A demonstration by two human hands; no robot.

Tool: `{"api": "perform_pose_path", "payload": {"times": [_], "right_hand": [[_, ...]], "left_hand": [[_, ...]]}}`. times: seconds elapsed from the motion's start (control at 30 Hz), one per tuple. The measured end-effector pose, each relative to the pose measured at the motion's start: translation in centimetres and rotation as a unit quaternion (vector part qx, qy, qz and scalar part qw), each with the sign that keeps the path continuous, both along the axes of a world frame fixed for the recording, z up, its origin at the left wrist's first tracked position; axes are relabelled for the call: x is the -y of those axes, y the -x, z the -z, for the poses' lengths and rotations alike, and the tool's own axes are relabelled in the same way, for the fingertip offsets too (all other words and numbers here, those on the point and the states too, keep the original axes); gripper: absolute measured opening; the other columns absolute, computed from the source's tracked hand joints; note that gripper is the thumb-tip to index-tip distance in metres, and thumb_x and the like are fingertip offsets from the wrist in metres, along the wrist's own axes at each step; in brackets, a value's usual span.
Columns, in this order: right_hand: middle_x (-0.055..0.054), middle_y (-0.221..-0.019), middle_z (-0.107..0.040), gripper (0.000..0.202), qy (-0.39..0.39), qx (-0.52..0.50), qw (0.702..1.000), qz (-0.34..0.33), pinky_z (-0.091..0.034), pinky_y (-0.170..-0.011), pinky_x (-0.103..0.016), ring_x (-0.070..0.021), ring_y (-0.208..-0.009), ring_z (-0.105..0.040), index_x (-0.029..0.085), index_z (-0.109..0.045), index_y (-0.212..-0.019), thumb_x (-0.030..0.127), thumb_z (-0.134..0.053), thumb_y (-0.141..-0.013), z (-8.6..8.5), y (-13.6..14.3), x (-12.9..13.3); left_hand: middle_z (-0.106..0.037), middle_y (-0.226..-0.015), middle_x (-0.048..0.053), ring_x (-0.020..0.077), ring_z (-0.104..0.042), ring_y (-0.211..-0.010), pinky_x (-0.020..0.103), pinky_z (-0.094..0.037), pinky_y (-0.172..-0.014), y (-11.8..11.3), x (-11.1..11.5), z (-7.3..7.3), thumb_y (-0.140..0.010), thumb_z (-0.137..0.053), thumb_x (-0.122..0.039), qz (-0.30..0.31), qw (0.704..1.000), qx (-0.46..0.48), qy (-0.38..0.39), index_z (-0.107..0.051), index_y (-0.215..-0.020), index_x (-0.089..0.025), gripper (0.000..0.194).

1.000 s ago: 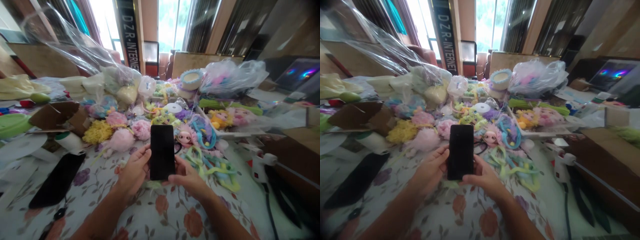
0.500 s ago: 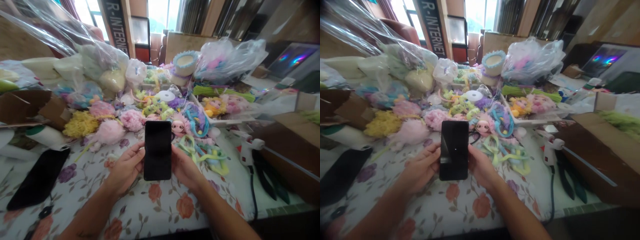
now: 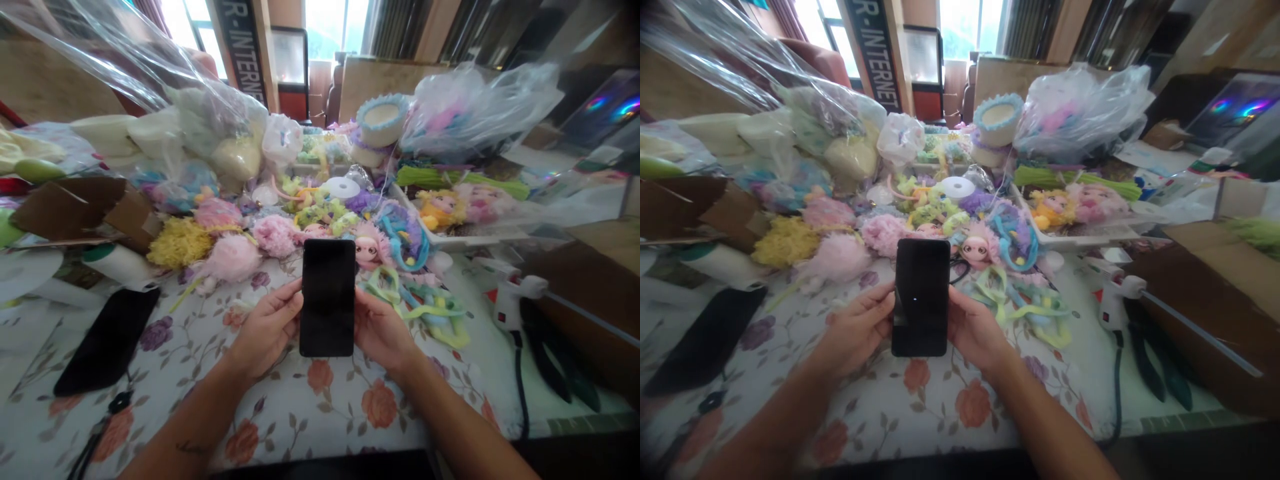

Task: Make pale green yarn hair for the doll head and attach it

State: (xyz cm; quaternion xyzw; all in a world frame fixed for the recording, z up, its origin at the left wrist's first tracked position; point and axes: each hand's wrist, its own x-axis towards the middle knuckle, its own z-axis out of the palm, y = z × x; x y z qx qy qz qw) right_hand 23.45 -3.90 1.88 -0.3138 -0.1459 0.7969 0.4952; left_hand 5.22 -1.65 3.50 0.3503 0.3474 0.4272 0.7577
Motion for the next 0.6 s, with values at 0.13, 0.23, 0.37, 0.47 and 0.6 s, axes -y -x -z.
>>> {"api": "perform_pose_path", "payload": {"times": [0.13, 0.23, 0.37, 0.47, 0.6], "right_hand": [[-0.001, -0.094, -0.076, 0.025, 0.003, 0.001, 1.0, 0.005, -0.051, -0.082, -0.026, -0.0141, -0.084, -0.069, 0.016, -0.074, -0.099, 0.036, -0.067, -0.085, 0.1, 0.03, -0.08], [-0.001, -0.095, -0.076, 0.03, -0.008, 0.024, 1.0, 0.012, -0.051, -0.08, -0.027, -0.0147, -0.085, -0.068, 0.018, -0.074, -0.1, 0.043, -0.067, -0.085, 0.25, 0.18, 0.03], [-0.001, -0.105, -0.074, 0.033, -0.072, 0.06, 0.996, 0.012, -0.051, -0.082, -0.025, -0.0154, -0.094, -0.067, 0.022, -0.072, -0.107, 0.046, -0.065, -0.086, -0.07, 0.31, 0.31], [-0.001, -0.113, -0.072, 0.037, -0.133, 0.098, 0.986, -0.028, -0.049, -0.087, -0.025, -0.0156, -0.1, -0.065, 0.023, -0.067, -0.118, 0.03, -0.072, -0.082, -0.51, 0.24, 0.56], [-0.001, -0.114, -0.07, 0.059, -0.186, 0.134, 0.967, -0.111, -0.05, -0.089, -0.027, -0.0158, -0.101, -0.065, 0.025, -0.062, -0.122, 0.011, -0.082, -0.068, -0.58, 0.15, 0.76]], "left_hand": [[-0.075, -0.1, 0.007, 0.0169, -0.071, -0.084, 0.022, -0.056, -0.073, 0.01, -0.01, 0.17, -0.084, -0.069, -0.025, 0.0, 1.0, 0.013, -0.002, -0.067, -0.122, -0.02, 0.038], [-0.076, -0.096, 0.005, 0.014, -0.07, -0.079, 0.021, -0.056, -0.072, -0.01, -0.01, 0.27, -0.083, -0.071, -0.024, -0.012, 1.0, 0.027, 0.005, -0.068, -0.119, -0.02, 0.037], [-0.075, -0.092, 0.004, 0.0127, -0.07, -0.076, 0.022, -0.057, -0.071, -0.03, -0.19, 0.13, -0.08, -0.072, -0.02, -0.036, 0.998, 0.046, 0.014, -0.069, -0.116, -0.019, 0.036], [-0.075, -0.087, 0.003, 0.0121, -0.069, -0.069, 0.022, -0.057, -0.068, 0.16, -0.48, -0.09, -0.08, -0.073, -0.02, -0.039, 0.998, 0.047, 0.011, -0.068, -0.116, -0.018, 0.037], [-0.075, -0.09, 0.004, 0.0128, -0.07, -0.072, 0.023, -0.057, -0.069, 0.52, -0.79, -0.23, -0.08, -0.074, -0.021, -0.052, 0.998, 0.046, -0.003, -0.067, -0.117, -0.017, 0.038]]}}
